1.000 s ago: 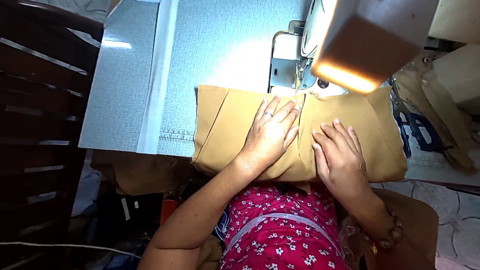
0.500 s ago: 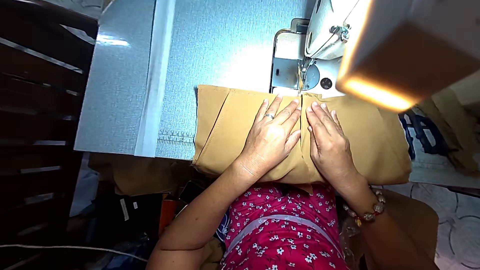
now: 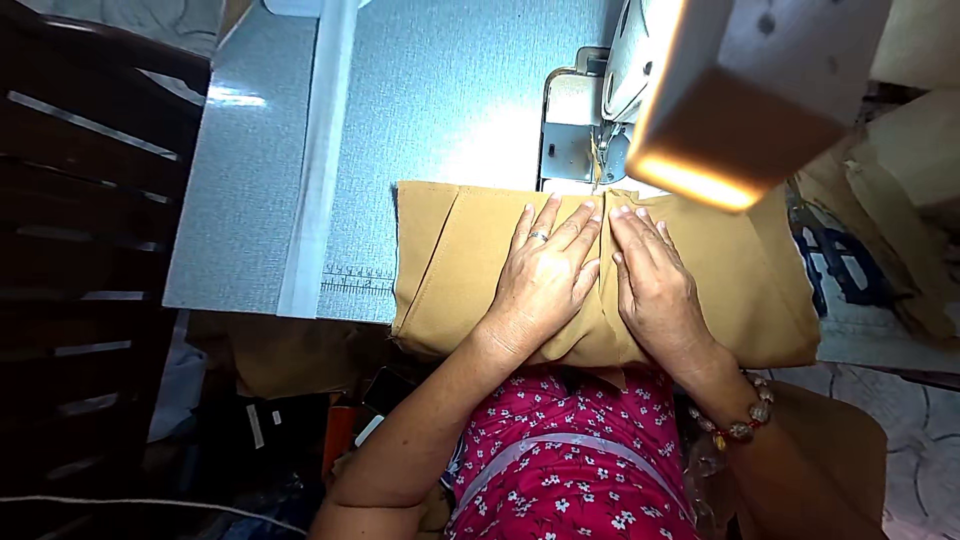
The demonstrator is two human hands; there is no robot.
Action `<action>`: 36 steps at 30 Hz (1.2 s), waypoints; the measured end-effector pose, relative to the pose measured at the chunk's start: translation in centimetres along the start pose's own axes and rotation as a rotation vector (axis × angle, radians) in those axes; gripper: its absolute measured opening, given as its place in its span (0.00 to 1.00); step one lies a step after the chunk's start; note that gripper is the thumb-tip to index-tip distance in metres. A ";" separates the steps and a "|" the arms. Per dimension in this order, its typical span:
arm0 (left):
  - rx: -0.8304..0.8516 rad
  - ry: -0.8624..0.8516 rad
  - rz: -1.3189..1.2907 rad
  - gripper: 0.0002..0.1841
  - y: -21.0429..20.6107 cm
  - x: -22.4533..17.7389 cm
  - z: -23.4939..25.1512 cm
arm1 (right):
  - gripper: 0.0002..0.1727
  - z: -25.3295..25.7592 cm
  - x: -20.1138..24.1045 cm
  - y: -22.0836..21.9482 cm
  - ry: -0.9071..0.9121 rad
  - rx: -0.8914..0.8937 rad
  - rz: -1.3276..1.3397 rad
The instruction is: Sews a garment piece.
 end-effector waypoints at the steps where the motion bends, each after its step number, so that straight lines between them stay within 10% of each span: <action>1: -0.003 0.001 0.002 0.24 0.0 0.0 0.0 | 0.26 0.2 0.1 0.3 0.003 0.009 0.011; 9: 0.017 0.004 0.029 0.26 0.0 0.2 0.2 | 0.11 0.4 -0.4 2.0 0.144 0.026 -0.159; 16: 0.000 -0.015 0.028 0.25 -0.1 0.2 0.3 | 0.16 3.9 -1.8 3.9 0.038 -0.118 0.142; 36: -0.028 -0.019 0.052 0.25 -0.2 0.2 0.1 | 0.19 4.4 -0.9 1.9 0.008 0.052 -0.040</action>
Point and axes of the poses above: each hand's wrist, its own z-axis towards the middle knuckle, its own y-axis out of the back of the hand, x = y × z, the point moved 6 cm from there along z, towards the middle knuckle, and after that the axes turned 14 degrees about x, right-handed, at the moved point
